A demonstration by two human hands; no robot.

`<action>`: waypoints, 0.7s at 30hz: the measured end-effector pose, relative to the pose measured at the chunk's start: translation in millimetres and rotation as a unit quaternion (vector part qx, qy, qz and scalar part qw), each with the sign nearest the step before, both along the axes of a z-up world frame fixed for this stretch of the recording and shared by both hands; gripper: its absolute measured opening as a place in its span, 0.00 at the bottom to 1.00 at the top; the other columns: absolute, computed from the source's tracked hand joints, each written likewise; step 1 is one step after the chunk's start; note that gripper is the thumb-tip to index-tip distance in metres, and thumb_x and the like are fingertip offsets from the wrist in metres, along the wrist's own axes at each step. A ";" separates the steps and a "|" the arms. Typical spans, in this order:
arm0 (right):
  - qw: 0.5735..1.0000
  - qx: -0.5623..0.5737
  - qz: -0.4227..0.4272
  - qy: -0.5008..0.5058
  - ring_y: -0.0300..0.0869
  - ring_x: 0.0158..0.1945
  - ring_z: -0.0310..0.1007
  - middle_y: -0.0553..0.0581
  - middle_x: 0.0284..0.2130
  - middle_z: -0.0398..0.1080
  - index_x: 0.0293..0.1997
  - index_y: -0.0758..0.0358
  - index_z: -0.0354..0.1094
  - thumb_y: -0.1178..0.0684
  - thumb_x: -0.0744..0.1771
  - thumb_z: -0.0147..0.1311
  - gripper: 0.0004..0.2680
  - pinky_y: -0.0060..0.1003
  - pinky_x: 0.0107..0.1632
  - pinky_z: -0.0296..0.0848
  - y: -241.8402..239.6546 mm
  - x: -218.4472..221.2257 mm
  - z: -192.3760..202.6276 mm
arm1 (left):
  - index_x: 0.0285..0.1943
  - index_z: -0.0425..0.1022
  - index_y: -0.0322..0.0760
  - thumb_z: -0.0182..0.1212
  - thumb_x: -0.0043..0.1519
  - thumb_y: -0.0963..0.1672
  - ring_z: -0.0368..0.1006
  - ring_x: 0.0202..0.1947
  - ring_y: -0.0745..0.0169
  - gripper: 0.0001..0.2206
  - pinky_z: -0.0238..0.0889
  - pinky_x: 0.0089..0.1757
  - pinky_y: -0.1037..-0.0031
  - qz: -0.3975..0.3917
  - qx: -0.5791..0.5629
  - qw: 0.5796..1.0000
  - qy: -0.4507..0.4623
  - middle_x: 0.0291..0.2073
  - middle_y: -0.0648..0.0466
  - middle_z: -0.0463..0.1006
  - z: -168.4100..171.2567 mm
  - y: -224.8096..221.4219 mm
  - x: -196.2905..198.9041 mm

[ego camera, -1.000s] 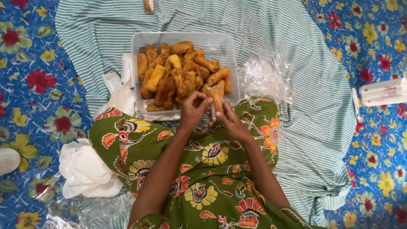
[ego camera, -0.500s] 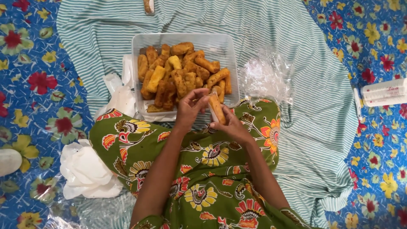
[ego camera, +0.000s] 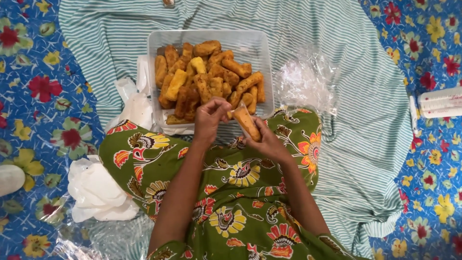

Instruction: Wrapping individual pieces of fried food in small paper squares.

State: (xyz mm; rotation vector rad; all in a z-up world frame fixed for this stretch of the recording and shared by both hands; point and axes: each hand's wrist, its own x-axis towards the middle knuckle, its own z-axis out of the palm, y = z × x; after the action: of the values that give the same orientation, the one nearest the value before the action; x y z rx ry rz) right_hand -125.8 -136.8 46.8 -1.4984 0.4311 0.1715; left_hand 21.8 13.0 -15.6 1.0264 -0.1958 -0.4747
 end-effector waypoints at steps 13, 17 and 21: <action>0.825 -0.554 0.105 -0.030 0.64 0.44 0.72 0.65 0.41 0.65 0.68 0.62 0.52 0.59 0.62 0.54 0.25 0.57 0.45 0.72 1.1 5.1 -9.2 | 0.34 0.86 0.41 0.75 0.61 0.49 0.61 0.19 0.78 0.10 0.60 0.25 0.78 0.026 0.219 0.966 -0.135 0.16 0.57 0.66 20.3 -4.4 -7.2; 0.737 -0.666 0.101 -0.056 0.55 0.41 0.71 0.59 0.39 0.63 0.70 0.60 0.52 0.57 0.62 0.53 0.26 0.49 0.41 0.70 -2.9 0.8 -33.6 | 0.34 0.84 0.37 0.80 0.54 0.47 0.70 0.22 0.72 0.11 0.64 0.28 0.78 0.033 0.210 0.969 -0.124 0.25 0.54 0.72 5.6 -6.6 -8.4; 0.731 -0.672 0.100 -0.059 0.54 0.41 0.71 0.58 0.39 0.63 0.70 0.60 0.52 0.57 0.62 0.52 0.26 0.48 0.40 0.69 -2.5 -1.4 -42.7 | 0.34 0.85 0.39 0.79 0.55 0.46 0.72 0.23 0.73 0.08 0.65 0.28 0.79 0.045 0.201 0.971 -0.120 0.25 0.57 0.73 5.9 -6.6 -11.1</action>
State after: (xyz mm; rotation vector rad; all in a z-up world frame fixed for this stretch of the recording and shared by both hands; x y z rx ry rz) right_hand -127.2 -139.3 4.1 -2.9927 0.2553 -0.1312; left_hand 10.7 6.3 -9.7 1.4864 -0.2737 -0.3121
